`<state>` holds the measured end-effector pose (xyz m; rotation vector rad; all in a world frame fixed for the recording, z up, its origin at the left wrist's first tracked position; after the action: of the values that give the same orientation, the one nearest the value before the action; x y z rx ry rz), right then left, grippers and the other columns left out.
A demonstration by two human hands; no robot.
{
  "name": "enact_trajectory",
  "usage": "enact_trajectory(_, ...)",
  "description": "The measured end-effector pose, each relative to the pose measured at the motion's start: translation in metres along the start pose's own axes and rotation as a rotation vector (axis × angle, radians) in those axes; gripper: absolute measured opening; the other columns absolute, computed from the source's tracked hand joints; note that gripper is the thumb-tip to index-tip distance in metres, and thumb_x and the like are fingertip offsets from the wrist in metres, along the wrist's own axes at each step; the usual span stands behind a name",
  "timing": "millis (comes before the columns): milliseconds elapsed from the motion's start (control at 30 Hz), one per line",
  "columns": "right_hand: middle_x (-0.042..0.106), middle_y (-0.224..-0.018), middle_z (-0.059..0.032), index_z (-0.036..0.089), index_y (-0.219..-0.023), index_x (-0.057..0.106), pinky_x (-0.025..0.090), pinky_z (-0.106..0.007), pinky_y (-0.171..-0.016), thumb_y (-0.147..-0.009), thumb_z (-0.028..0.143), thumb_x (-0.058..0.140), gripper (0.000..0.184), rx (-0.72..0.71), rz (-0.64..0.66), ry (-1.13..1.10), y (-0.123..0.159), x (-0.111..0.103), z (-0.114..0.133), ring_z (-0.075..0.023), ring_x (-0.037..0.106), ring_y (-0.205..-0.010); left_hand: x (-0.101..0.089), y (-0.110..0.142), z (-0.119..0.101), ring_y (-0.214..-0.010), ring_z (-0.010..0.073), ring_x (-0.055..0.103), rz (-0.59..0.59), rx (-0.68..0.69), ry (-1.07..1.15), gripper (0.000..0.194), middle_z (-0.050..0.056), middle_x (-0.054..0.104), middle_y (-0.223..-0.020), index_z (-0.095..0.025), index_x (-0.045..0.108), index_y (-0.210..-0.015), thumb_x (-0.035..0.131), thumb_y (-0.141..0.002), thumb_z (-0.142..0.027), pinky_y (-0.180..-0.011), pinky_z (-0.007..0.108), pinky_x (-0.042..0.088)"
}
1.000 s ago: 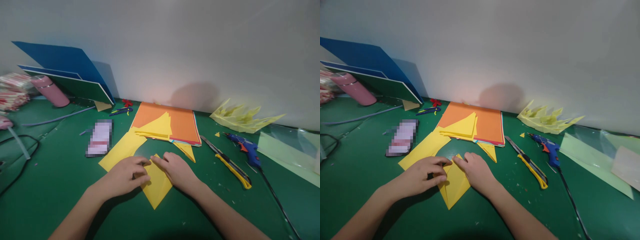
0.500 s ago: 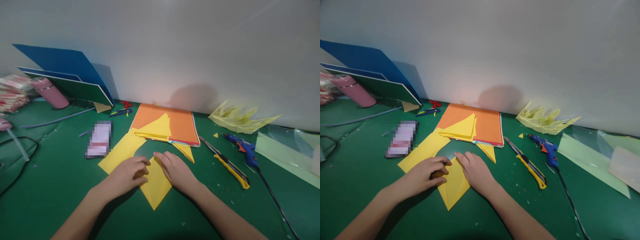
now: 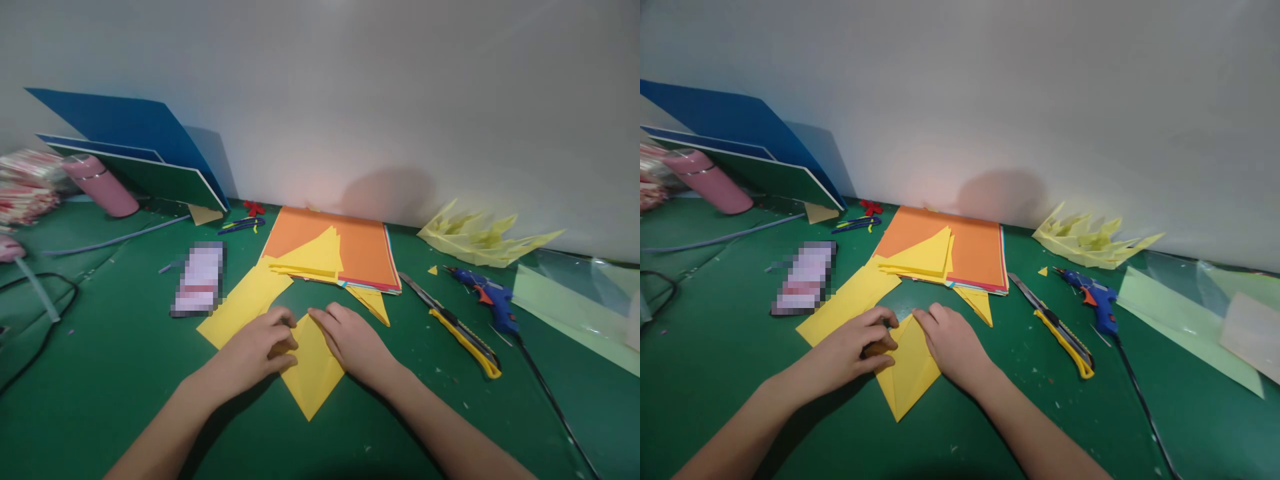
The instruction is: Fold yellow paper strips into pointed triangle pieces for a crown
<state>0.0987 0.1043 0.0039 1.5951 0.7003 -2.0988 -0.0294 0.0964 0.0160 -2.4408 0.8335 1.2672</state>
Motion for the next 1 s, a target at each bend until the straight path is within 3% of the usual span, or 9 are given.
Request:
enact_trajectory(267, 0.056, -0.083, -0.0081, 0.013, -0.122, 0.055, 0.042, -0.03, -0.06, -0.09, 0.012, 0.044, 0.034, 0.013, 0.036, 0.039, 0.0, 0.003, -0.001, -0.0201, 0.054, -0.07, 0.0, 0.001, 0.001, -0.085, 0.019, 0.054, -0.059, -0.014, 0.001, 0.004, 0.002, 0.053, -0.092, -0.021, 0.06, -0.079, 0.061, -0.082, -0.023, -0.073, 0.031, 0.047)
enact_trajectory(500, 0.058, -0.094, -0.0102, 0.016, -0.111, 0.055, 0.048, -0.038, -0.077, -0.089, 0.016, 0.044, 0.025, 0.064, -0.246, -0.202, 0.007, -0.007, -0.012, -0.0232, 0.055, -0.087, 0.0, 0.0, -0.001, -0.083, 0.0192, 0.054, -0.049, -0.072, -0.015, 0.015, 0.003, 0.053, -0.089, -0.018, 0.055, -0.067, 0.063, -0.08, -0.023, -0.069, 0.03, 0.046)
enact_trajectory(633, 0.057, -0.096, -0.0118, 0.013, -0.113, 0.058, 0.047, -0.041, -0.079, -0.088, 0.021, 0.052, 0.027, 0.049, -0.205, -0.237, 0.007, -0.005, -0.015, -0.0249, 0.054, -0.09, 0.0, 0.0, -0.001, -0.086, 0.0195, 0.054, -0.043, -0.083, -0.025, 0.015, 0.003, 0.053, -0.091, -0.019, 0.054, -0.069, 0.064, -0.08, -0.023, -0.071, 0.031, 0.047)
enact_trajectory(833, 0.061, -0.093, -0.0069, 0.019, -0.104, 0.06, 0.045, -0.038, -0.079, -0.08, 0.017, 0.06, 0.024, 0.053, -0.174, -0.466, 0.007, -0.008, -0.018, -0.0223, 0.054, -0.09, 0.001, -0.001, 0.0, -0.094, 0.0209, 0.053, -0.01, -0.064, 0.004, 0.01, 0.003, 0.054, -0.099, -0.019, 0.056, -0.073, 0.064, -0.08, -0.02, -0.079, 0.032, 0.046)
enact_trajectory(1000, 0.062, -0.086, -0.0022, 0.021, -0.117, 0.052, 0.045, -0.031, -0.069, -0.075, 0.009, 0.057, 0.043, 0.128, -0.18, -0.64, 0.009, -0.009, -0.025, -0.0168, 0.052, -0.074, 0.002, -0.003, -0.002, -0.091, 0.0198, 0.053, 0.024, -0.053, 0.015, 0.008, 0.002, 0.054, -0.094, -0.02, 0.056, -0.077, 0.064, -0.079, -0.017, -0.08, 0.032, 0.045)
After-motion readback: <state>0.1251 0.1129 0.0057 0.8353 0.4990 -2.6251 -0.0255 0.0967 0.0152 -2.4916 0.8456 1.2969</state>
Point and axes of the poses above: each hand's wrist, its own y-axis away from the middle knuckle, its own x-axis out of the palm, z = x × y, the point moved 7 cm from there along -y, towards the middle knuckle
